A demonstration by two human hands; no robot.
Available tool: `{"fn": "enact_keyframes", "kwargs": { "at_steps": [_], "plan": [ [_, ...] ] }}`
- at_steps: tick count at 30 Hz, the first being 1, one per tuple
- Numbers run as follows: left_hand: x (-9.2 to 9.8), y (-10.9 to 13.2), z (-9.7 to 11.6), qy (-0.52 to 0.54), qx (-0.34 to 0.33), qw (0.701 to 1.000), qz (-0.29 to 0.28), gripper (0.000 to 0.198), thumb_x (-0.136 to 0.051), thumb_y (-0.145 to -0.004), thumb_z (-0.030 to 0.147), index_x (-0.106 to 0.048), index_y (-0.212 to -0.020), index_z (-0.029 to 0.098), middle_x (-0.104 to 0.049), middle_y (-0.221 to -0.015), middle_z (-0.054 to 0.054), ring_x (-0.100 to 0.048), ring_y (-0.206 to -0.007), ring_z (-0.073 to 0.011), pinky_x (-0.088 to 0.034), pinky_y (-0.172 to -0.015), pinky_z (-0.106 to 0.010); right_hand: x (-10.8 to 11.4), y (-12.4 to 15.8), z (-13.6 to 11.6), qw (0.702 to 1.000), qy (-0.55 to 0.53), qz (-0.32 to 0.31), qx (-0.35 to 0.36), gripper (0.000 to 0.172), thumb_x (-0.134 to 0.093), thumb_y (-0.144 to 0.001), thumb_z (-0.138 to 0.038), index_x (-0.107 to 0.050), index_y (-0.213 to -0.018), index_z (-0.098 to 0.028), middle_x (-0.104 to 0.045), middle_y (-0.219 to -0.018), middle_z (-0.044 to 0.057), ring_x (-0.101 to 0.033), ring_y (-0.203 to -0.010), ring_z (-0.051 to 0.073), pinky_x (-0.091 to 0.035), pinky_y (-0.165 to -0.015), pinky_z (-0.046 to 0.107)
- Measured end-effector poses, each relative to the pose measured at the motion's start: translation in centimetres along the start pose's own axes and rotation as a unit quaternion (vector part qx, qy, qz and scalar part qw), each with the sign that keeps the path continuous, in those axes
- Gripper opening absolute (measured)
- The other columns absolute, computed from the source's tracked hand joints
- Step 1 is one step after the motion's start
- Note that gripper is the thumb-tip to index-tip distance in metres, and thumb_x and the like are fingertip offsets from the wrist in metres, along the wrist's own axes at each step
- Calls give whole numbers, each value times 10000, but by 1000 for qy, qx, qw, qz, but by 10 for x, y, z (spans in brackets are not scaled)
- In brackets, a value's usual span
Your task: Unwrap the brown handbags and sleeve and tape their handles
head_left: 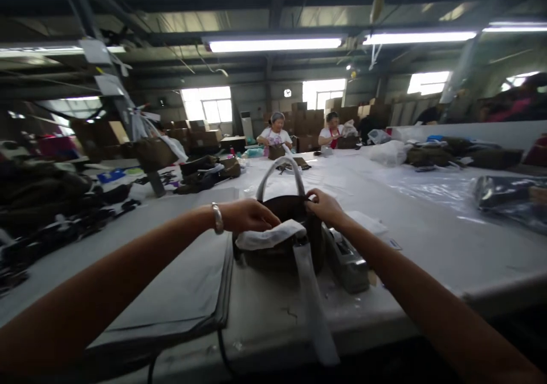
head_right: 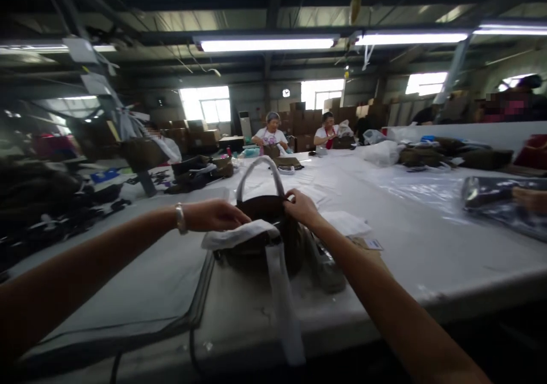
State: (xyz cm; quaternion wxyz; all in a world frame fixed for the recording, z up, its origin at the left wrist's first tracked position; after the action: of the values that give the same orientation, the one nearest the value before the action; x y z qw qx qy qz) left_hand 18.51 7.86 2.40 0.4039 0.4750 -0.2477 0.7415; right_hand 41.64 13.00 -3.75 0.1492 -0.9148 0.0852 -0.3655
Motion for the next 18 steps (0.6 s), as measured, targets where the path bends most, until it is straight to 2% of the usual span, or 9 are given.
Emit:
{"fn": "enact_keyframes", "kwargs": {
  "at_steps": [2, 4, 5, 6, 7, 8, 11, 14, 18],
  "plan": [
    [22, 37, -11, 11, 33, 996, 77, 319, -595, -924, 346, -742, -1132, 153, -791, -1026, -53, -727, -936, -195, -563, -846, -265, 8, 2, -5, 1000, -7, -19, 1, 300, -632, -866, -326, -675, -1102, -146, -739, -876, 84, -696, -785, 213, -530, -735, 310],
    [28, 85, -30, 5, 97, 975, 199, 344, -590, -915, 410, -748, -1094, 163, -782, -1055, -60, -719, -972, -215, -559, -895, -295, 18, 28, -22, 999, -25, 20, 30, 461, -553, -936, -366, -557, -1344, -151, -670, -1268, 158, -685, -1084, 255, -555, -876, 361],
    [22, 110, -43, 3, 138, 958, 250, 352, -596, -906, 442, -744, -1079, 174, -776, -1067, -59, -717, -984, -226, -564, -910, -315, 24, 49, -33, 995, -37, 71, 54, 507, -518, -965, -385, -480, -1425, -175, -580, -1409, 160, -612, -1239, 263, -528, -982, 398],
    [10, 133, -57, 12, 175, 943, 283, 379, -608, -889, 475, -726, -1095, 180, -761, -1116, -66, -710, -1022, -243, -572, -921, -335, 30, 77, -46, 978, -64, 162, 111, 470, -523, -972, -371, -501, -1409, -202, -562, -1433, 149, -584, -1285, 275, -507, -1038, 441],
    [-4, 154, -73, 22, 205, 926, 317, 411, -613, -871, 494, -700, -1129, 185, -733, -1194, -76, -699, -1068, -255, -575, -942, -352, 29, 107, -60, 958, -74, 212, 178, 402, -519, -981, -322, -529, -1376, -252, -560, -1446, 116, -569, -1308, 268, -488, -1075, 465],
    [-23, 170, -89, 37, 233, 916, 325, 442, -603, -868, 509, -672, -1171, 195, -702, -1260, -81, -689, -1106, -261, -569, -972, -369, 18, 134, -74, 942, -61, 211, 255, 353, -522, -978, -256, -560, -1326, -300, -596, -1412, 84, -565, -1318, 254, -486, -1091, 469],
    [-81, 195, -134, -9, 307, 922, 237, 578, -716, -760, 520, -640, -1260, 242, -647, -1371, -94, -590, -1287, -310, -460, -1118, -454, -52, 191, -100, 885, 46, 20, 463, 431, -637, -905, -201, -581, -1319, -307, -651, -1367, 48, -571, -1322, 252, -530, -1079, 440],
    [-118, 205, -165, -73, 367, 915, 151, 833, -836, -594, 433, -598, -1370, 244, -537, -1500, -133, -475, -1401, -344, -372, -1179, -462, -100, 187, -93, 888, 99, -17, 448, 403, -609, -892, -162, -630, -1291, -211, -594, -1432, 105, -529, -1360, 310, -549, -1051, 484],
    [-135, 212, -180, -71, 381, 910, 147, 868, -840, -568, 370, -605, -1394, 250, -530, -1512, -116, -484, -1398, -320, -382, -1167, -395, -115, 160, -89, 935, 39, 48, 349, 376, -513, -937, -129, -644, -1283, -196, -597, -1420, 141, -554, -1338, 291, -556, -1040, 462]
  ]
}}
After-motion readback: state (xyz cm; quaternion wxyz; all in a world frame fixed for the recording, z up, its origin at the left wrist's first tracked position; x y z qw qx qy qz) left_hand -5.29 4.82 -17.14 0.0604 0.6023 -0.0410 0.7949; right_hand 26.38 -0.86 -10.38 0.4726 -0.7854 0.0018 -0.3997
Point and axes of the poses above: each hand's wrist, its own y-axis away from the middle knuckle, its own x-axis out of the back of the hand, z = x × y, the point moved 5 cm from there along -y, towards the middle knuckle
